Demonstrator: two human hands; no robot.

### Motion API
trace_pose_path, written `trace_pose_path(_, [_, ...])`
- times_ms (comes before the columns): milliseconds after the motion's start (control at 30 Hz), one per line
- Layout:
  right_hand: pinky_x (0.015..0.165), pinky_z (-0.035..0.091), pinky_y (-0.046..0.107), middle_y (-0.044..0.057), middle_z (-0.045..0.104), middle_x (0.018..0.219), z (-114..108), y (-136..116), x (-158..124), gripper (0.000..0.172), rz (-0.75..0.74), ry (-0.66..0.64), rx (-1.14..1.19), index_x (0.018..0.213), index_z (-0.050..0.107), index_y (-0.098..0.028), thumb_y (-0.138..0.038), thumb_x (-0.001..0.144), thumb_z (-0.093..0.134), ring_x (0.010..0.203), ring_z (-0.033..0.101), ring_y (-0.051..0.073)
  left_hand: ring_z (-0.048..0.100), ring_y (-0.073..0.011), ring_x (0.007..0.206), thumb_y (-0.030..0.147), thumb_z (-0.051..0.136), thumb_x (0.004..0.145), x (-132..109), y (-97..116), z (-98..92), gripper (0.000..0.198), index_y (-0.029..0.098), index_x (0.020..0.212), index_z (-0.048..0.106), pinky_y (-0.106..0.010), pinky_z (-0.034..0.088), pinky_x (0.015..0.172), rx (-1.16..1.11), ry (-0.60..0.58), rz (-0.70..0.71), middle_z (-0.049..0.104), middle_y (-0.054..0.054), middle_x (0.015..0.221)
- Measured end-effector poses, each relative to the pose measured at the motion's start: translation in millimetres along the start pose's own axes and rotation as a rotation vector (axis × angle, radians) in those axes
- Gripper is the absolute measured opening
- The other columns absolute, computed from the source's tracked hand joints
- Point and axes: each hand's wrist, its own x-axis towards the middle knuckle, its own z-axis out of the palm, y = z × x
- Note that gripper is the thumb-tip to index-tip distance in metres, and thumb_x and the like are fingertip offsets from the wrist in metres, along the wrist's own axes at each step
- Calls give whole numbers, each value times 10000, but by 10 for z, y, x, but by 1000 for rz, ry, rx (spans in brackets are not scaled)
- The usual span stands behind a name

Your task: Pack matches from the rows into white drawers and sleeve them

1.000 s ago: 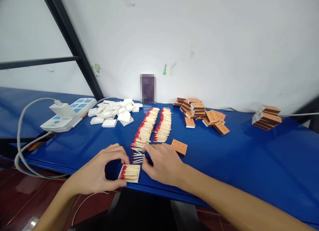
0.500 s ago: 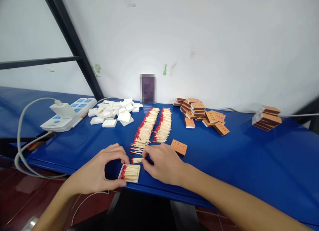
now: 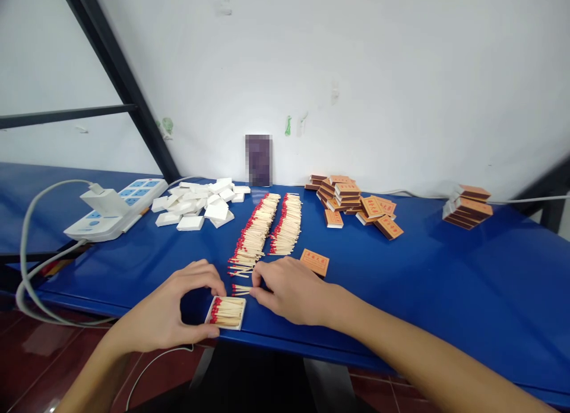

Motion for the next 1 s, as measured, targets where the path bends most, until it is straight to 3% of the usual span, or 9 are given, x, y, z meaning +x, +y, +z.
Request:
trace_pose_path(167, [609, 292, 249, -38, 549, 696, -10, 7, -10, 93, -20, -19, 9, 887, 581, -203, -268, 954, 582, 666, 481, 127, 615, -219, 983, 314, 831, 721, 11, 4, -22, 315, 244, 962, 640, -389, 398, 1013, -43, -12, -8, 676, 21, 1018])
trace_pose_path(433, [587, 267, 249, -53, 522, 699, 27, 61, 12, 121, -33, 27, 17, 969, 551, -209, -302, 928, 615, 633, 455, 120, 612, -221, 995, 330, 836, 727, 5, -16, -6, 306, 244, 948, 643, -466, 222, 1164, -34, 0, 9, 676, 28, 997])
trace_pose_path(733, [629, 320, 261, -10, 616, 753, -32, 10, -16, 122, -63, -31, -66, 969, 614, -197, -296, 1006, 553, 713, 555, 154, 605, -226, 977, 332, 826, 733, 0, 6, -7, 290, 241, 941, 646, -412, 351, 1053, -27, 1, -1, 676, 15, 999])
trace_pose_path(1000, [657, 336, 305, 37, 695, 827, 85, -21, -5, 177, -82, 31, -311, 1033, 581, -188, -297, 1060, 444, 772, 641, 220, 591, -231, 977, 317, 798, 749, 4, 10, 9, 258, 254, 935, 630, -466, 303, 1107, -12, 0, -3, 662, 15, 994])
